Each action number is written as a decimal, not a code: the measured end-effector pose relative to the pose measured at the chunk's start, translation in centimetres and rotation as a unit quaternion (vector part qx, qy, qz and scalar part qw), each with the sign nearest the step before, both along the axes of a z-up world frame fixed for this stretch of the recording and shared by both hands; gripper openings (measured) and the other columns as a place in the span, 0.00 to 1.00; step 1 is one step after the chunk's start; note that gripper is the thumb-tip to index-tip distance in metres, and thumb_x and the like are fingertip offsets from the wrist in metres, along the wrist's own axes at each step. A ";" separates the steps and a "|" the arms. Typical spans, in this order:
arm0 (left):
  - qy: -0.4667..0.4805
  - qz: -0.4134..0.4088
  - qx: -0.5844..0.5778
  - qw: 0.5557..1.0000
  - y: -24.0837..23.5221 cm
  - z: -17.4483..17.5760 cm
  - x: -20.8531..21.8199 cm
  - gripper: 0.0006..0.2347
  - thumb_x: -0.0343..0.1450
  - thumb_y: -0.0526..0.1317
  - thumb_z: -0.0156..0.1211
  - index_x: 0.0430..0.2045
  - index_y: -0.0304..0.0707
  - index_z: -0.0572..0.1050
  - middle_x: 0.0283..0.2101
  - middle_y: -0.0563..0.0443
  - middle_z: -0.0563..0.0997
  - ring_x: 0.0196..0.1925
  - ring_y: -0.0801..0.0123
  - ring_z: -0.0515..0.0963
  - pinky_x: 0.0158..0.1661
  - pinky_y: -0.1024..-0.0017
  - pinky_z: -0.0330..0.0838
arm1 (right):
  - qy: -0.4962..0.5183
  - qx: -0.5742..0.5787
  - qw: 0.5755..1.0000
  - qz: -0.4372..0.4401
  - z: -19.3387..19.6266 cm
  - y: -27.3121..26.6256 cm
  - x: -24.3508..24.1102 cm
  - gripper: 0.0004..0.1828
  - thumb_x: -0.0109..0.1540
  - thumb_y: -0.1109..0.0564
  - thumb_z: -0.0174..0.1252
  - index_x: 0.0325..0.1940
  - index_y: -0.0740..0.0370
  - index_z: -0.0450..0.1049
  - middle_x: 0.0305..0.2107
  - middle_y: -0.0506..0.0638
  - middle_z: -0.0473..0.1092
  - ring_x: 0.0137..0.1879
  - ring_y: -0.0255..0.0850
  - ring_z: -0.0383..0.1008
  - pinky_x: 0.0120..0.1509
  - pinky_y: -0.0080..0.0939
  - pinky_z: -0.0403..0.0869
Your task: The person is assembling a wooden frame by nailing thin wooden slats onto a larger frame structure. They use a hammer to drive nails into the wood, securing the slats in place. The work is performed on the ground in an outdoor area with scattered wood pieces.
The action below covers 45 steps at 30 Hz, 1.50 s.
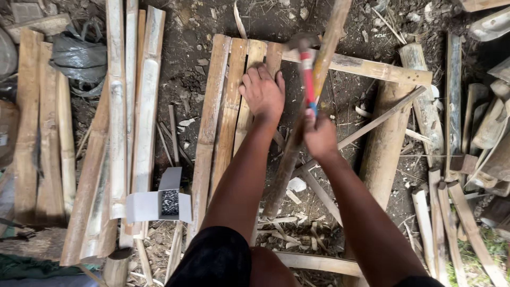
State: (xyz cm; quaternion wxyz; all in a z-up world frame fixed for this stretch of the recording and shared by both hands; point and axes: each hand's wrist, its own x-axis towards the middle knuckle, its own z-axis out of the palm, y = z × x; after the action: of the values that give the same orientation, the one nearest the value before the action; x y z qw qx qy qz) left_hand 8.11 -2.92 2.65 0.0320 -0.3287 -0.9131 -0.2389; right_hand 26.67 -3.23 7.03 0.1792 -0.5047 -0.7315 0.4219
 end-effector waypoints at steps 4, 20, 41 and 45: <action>0.036 -0.036 0.055 0.997 -0.7 0.5 -1.4 0.20 0.66 0.48 0.64 0.45 0.31 0.77 0.47 0.41 0.75 0.50 0.54 0.72 0.49 0.55 0.65 | 0.089 -0.204 0.964 -0.148 0.6 -0.8 0.9 0.28 0.69 0.34 0.52 0.43 0.65 0.68 0.20 0.48 0.64 0.24 0.41 0.63 0.27 0.46 0.61; -0.046 0.028 -0.112 0.992 -42.1 4.9 -5.1 0.04 0.72 0.35 0.63 0.33 0.40 0.86 0.31 0.33 0.82 0.33 0.42 0.82 0.38 0.52 0.77 | 0.042 0.122 0.990 0.056 -7.0 -0.5 8.4 0.19 0.62 0.60 0.78 0.41 0.62 0.70 0.37 0.48 0.76 0.43 0.35 0.76 0.50 0.39 0.79; 0.155 -0.160 -0.267 0.938 -43.9 -0.8 -6.2 0.05 0.67 0.32 0.62 0.34 0.41 0.81 0.40 0.46 0.83 0.39 0.57 0.84 0.34 0.63 0.79 | -0.138 -0.210 0.894 0.371 -1.1 -24.8 20.7 0.19 0.68 0.44 0.49 0.33 0.59 0.73 0.16 0.47 0.68 0.19 0.38 0.68 0.24 0.45 0.72; 0.126 -0.161 -0.197 0.959 -44.0 0.6 -6.4 0.03 0.69 0.35 0.65 0.33 0.41 0.82 0.39 0.46 0.84 0.39 0.56 0.84 0.36 0.60 0.77 | -0.103 -0.146 0.872 0.455 -0.7 -25.8 21.9 0.18 0.65 0.44 0.51 0.39 0.63 0.67 0.15 0.53 0.67 0.20 0.47 0.71 0.27 0.51 0.70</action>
State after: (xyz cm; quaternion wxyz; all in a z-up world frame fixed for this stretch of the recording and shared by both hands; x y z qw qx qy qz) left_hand 1.70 -46.88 3.21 0.0432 -0.4986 -0.8656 -0.0132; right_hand 48.57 -29.03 6.38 -0.1851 -0.1767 -0.8248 0.5042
